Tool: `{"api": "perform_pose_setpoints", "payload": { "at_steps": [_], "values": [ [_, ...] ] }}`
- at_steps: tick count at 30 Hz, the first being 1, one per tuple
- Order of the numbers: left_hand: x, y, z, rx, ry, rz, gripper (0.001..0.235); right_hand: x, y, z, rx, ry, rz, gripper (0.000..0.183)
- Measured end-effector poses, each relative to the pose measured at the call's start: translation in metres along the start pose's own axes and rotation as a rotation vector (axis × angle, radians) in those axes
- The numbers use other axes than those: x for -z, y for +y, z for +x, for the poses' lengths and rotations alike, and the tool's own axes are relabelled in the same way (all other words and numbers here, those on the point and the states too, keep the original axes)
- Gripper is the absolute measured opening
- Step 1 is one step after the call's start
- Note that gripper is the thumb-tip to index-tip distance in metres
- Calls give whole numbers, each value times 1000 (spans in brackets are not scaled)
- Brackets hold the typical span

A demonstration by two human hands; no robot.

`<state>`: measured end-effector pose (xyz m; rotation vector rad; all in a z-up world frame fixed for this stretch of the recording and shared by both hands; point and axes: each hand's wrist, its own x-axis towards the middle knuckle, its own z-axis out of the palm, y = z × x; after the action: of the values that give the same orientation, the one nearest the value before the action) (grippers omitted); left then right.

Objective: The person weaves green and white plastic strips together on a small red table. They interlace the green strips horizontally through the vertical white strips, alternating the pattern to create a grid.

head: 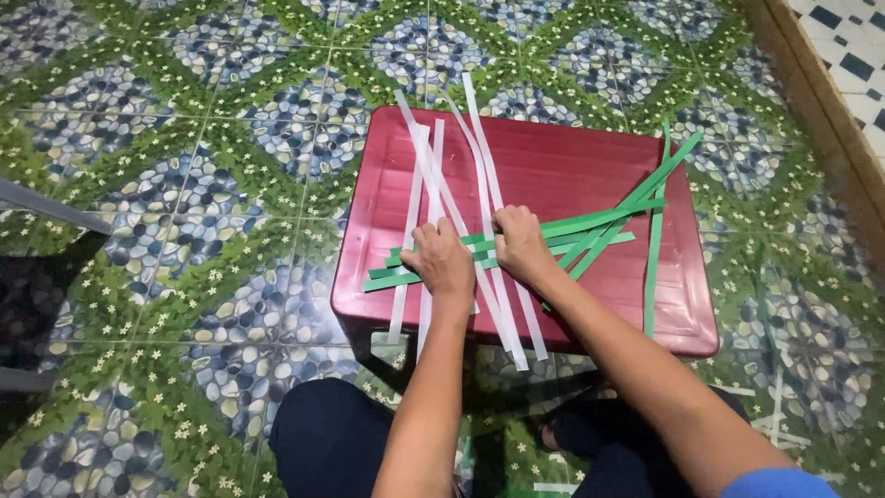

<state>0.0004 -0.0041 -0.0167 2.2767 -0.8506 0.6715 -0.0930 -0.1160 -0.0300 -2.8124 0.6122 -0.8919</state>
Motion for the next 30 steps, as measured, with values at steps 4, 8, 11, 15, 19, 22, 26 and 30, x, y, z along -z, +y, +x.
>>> {"api": "perform_pose_setpoints", "payload": {
  "at_steps": [4,8,11,15,19,22,26,30],
  "values": [
    [2,2,2,7,-11,2,6,6,-5,3,-17,-19,-38,11],
    [6,2,1,3,-10,9,6,8,-7,-1,-16,-42,-93,12],
    [0,1,-2,6,-1,18,7,11,-7,-1,-28,-72,-89,15],
    [5,-1,0,0,9,18,6,15,-9,4,-86,-206,-72,22],
    [6,1,2,4,12,23,5,20,-9,19,-73,-264,-162,28],
    [5,0,3,-4,24,12,7,23,-28,36,33,-133,-261,26],
    [9,0,3,-12,22,12,4,8,-41,42,185,-200,-113,30],
    [21,1,9,31,-50,-23,22,3,-44,45,206,-250,-121,25]
  ]
}}
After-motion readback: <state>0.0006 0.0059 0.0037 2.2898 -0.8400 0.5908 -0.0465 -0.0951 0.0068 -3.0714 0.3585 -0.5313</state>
